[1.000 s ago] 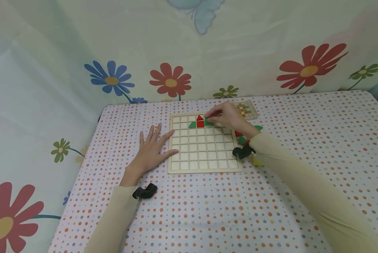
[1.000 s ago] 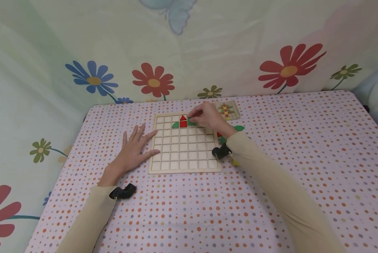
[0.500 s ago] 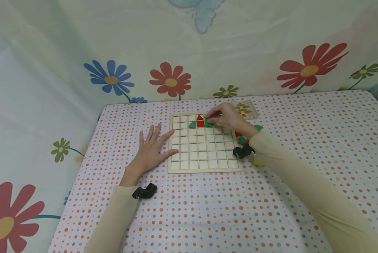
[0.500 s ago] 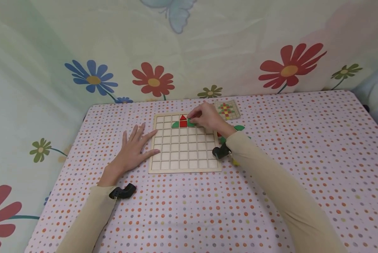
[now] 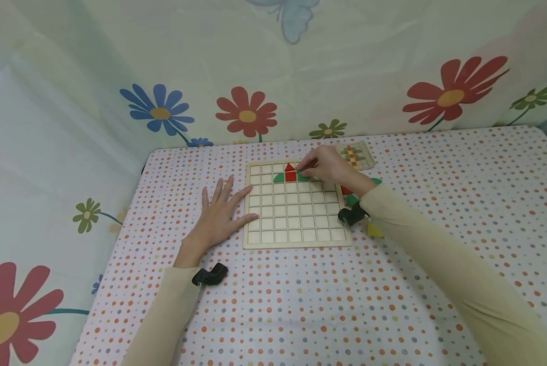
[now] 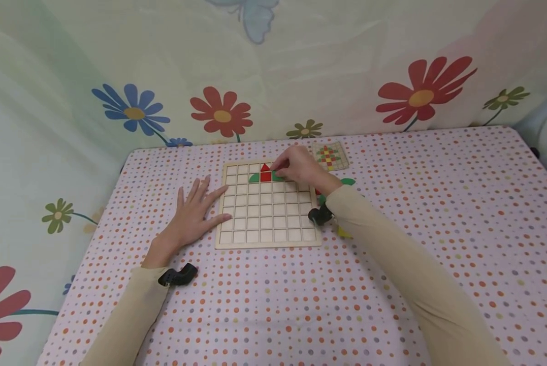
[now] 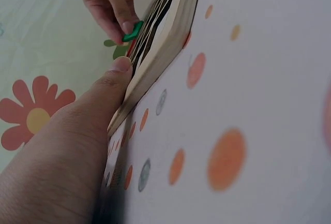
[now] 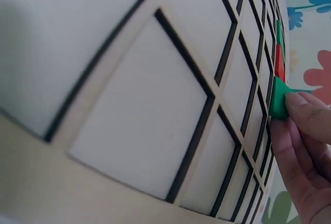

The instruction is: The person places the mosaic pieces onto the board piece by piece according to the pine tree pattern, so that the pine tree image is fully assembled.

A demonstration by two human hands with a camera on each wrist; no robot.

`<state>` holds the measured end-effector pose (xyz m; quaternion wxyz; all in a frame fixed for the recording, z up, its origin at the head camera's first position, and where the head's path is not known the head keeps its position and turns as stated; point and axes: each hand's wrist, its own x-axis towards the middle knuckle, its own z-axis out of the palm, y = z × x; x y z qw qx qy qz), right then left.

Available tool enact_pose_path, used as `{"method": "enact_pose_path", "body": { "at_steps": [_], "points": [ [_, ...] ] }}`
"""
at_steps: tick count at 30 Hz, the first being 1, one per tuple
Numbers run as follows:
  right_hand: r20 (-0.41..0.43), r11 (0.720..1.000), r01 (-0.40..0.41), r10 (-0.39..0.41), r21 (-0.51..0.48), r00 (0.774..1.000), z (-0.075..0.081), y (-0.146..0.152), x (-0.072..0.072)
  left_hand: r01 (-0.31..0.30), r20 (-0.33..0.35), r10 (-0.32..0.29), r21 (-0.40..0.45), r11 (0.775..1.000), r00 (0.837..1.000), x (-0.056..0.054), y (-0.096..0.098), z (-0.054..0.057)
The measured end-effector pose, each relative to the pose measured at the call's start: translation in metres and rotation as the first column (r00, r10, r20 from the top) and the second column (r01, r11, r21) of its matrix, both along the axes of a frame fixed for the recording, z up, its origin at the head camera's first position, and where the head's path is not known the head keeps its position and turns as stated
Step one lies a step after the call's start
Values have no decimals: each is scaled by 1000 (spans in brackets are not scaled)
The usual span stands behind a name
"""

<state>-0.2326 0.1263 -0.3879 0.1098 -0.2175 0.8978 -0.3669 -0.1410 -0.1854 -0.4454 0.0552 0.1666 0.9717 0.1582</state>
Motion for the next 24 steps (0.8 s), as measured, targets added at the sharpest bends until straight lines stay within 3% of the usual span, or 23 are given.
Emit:
{"method": "enact_pose_path", "body": {
  "at_steps": [8,14,19,24],
  "points": [
    [-111,990,-70,84,125,990,8,-6,3,2,-2,-2,1,1000,1000,-1,2,2],
    [-171,988,-83,106,134,980,7,-4,7,-1,0,1,-6,1000,1000,-2,2,2],
    [-171,988,-98,117,116,978,3,1,20,1,3,-1,-2,1000,1000,-1,2,2],
    [-113,988,-132,140,75,984,6,11,43,4,9,-4,7,1000,1000,1,1,0]
  ]
}}
